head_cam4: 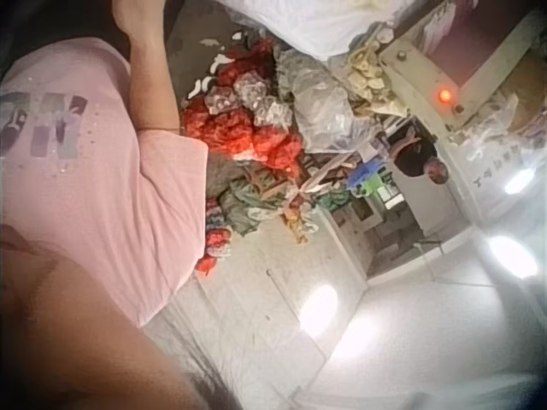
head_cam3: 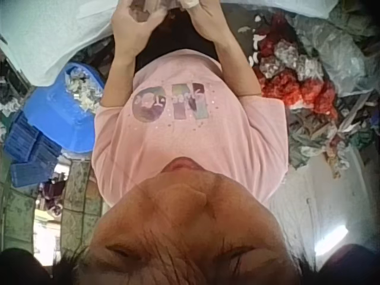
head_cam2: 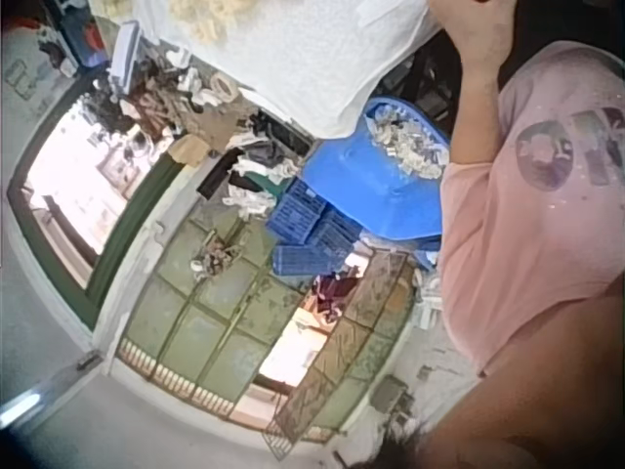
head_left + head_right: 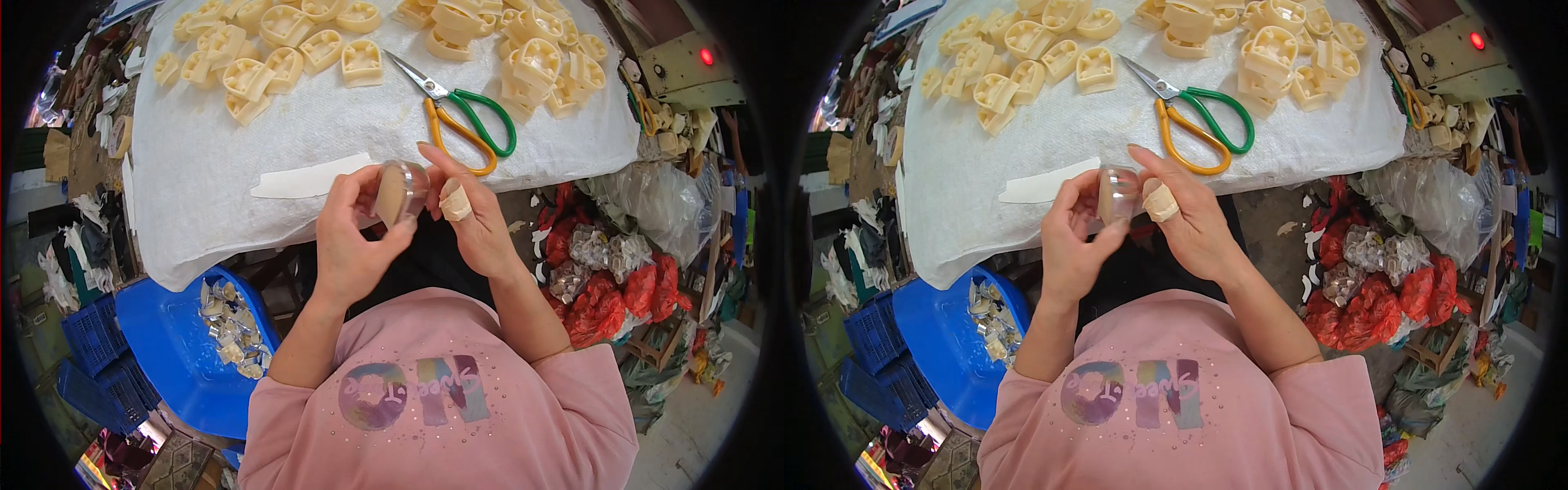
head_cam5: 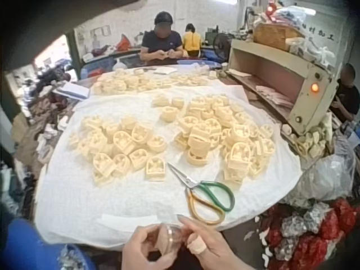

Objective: Trimming excess plastic material from molded shoe parts using scissors.

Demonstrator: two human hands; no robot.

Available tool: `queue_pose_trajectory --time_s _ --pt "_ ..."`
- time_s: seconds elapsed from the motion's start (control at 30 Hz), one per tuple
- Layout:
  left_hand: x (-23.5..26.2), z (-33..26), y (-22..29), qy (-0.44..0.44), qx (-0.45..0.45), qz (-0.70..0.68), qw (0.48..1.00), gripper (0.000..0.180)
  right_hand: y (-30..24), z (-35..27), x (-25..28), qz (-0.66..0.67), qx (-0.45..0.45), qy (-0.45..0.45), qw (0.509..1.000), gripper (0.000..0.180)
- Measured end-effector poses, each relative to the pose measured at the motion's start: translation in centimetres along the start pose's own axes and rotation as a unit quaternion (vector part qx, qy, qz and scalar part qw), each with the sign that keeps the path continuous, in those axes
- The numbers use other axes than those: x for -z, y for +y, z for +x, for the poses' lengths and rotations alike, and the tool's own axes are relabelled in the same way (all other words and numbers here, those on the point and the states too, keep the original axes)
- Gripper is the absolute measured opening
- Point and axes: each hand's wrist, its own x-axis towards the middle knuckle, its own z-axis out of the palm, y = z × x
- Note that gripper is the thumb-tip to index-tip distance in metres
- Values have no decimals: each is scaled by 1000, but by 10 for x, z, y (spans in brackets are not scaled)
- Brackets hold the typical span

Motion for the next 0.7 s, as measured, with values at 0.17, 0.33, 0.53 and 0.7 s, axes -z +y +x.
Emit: queue_pose_trajectory --time_s 0.17,0.33,0.53,0.7 --pt "12 1 1 -51 81 -414 905 60 5 -2 3 2 30 22 999 39" --pt "16 -1 -10 -133 90 -571 805 58 14 -7 2 -6 37 8 999 33" --pt "17 -4 -19 -152 67 -558 813 60 11 -10 1 -7 50 12 999 31" --pt "14 -6 -21 -114 80 -562 816 65 3 -9 -3 -15 90 -9 996 30"
